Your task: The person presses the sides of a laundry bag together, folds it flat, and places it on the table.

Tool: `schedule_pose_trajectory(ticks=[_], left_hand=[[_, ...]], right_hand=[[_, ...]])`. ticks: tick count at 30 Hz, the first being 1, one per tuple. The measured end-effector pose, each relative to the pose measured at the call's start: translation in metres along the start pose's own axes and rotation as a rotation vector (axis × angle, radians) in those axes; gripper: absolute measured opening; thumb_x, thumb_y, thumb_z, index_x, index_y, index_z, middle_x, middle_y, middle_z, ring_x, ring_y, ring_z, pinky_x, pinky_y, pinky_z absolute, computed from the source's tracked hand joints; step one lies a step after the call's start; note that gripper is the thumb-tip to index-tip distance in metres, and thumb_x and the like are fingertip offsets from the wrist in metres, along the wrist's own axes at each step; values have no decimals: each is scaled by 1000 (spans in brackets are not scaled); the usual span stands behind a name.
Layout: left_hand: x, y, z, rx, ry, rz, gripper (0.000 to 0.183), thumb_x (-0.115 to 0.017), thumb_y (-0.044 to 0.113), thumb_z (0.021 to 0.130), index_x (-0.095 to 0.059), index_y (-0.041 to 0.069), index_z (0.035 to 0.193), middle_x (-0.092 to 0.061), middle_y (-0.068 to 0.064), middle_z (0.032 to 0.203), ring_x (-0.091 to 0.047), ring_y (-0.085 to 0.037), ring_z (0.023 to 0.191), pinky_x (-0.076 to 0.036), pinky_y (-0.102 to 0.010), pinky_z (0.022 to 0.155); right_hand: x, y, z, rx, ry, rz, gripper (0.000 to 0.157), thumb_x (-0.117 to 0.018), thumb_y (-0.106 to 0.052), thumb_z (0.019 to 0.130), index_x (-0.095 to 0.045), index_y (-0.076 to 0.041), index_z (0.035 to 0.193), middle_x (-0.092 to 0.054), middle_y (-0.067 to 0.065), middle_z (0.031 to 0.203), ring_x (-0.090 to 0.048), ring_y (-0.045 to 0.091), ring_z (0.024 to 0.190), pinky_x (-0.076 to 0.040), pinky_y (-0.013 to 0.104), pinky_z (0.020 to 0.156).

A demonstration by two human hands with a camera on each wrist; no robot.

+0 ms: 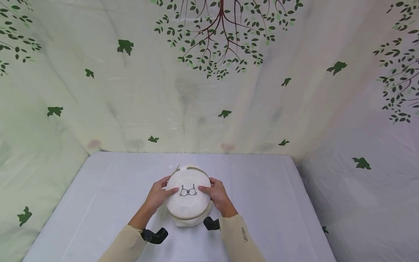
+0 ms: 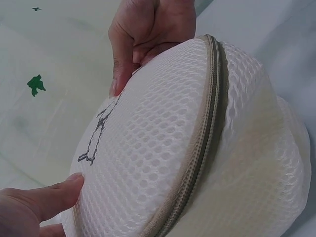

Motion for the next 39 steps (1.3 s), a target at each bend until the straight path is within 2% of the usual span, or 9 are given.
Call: schedule_pose_trajectory(ticks=[4,8,12,17,22,26,30,33,39], left_hand=[[-1,-2,1,-28,18,57,69,-70,26,79,-38,8,137,-51,-19,123,-54,-30,104,-49,-39,80],[-3,1,1,-91,33,130,71,-68,26,81,-33,7,140,-48,-19,128,-57,-30,102,-49,-40,81],[-6,8,-1,-202,42,208,70,-66,27,81,-33,8,140,-44,-17,136,-54,-30,110,-44,-40,91],[-11,18,-7,-346,45,341,66,-64,25,83,-34,6,139,-34,-15,143,-33,-32,130,-27,-45,105],[-17,25,-13,-459,41,450,59,-61,23,86,-38,1,136,-27,-17,146,-31,-34,130,-28,-46,104],[-22,29,-18,-546,38,541,54,-57,24,89,-40,1,135,-25,-16,147,-29,-33,131,-28,-45,105],[-28,28,-21,-605,-1,598,57,-54,29,90,-38,0,136,-20,-16,149,-21,-33,135,-25,-44,106],[-33,26,-21,-625,-47,628,69,-56,40,87,-34,-2,138,-16,-16,150,-15,-34,137,-25,-45,106],[-43,22,-22,-684,-118,737,96,-57,61,77,-24,-2,141,-8,-16,151,-6,-33,138,-23,-44,108]], right_hand=[[0,0,-1,16,20,-35,57,-71,-9,76,-46,3,126,-65,17,103,-66,22,83,-54,34,70],[4,1,0,32,80,-125,62,-72,-13,76,-43,0,129,-62,18,108,-65,21,85,-54,33,72],[9,-1,-2,67,155,-260,66,-72,-20,76,-41,-7,133,-58,15,113,-61,20,90,-52,34,77],[8,-5,-6,144,197,-432,66,-67,-28,81,-36,-16,138,-51,13,120,-57,24,99,-49,38,82],[2,-13,-13,290,209,-583,63,-60,-31,86,-33,-12,140,-43,16,134,-47,32,117,-41,46,95],[-4,-22,-19,424,199,-698,58,-54,-29,90,-33,-4,138,-38,19,138,-36,35,127,-29,49,103],[-11,-27,-24,525,161,-790,53,-49,-24,93,-33,-1,138,-33,21,140,-31,36,130,-26,51,104],[-15,-26,-26,544,123,-819,53,-48,-23,94,-32,-1,139,-25,20,145,-26,36,132,-25,51,104],[-21,-18,-25,522,53,-933,60,-47,-30,94,-24,-1,142,-13,13,151,-14,33,137,-22,50,106]])
Point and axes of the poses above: each hand's wrist, its own z-axis towards the middle knuckle, its own x-axis out of the back of the hand, y = z × x, the point moved 10 cm from there along z, towards the middle knuckle
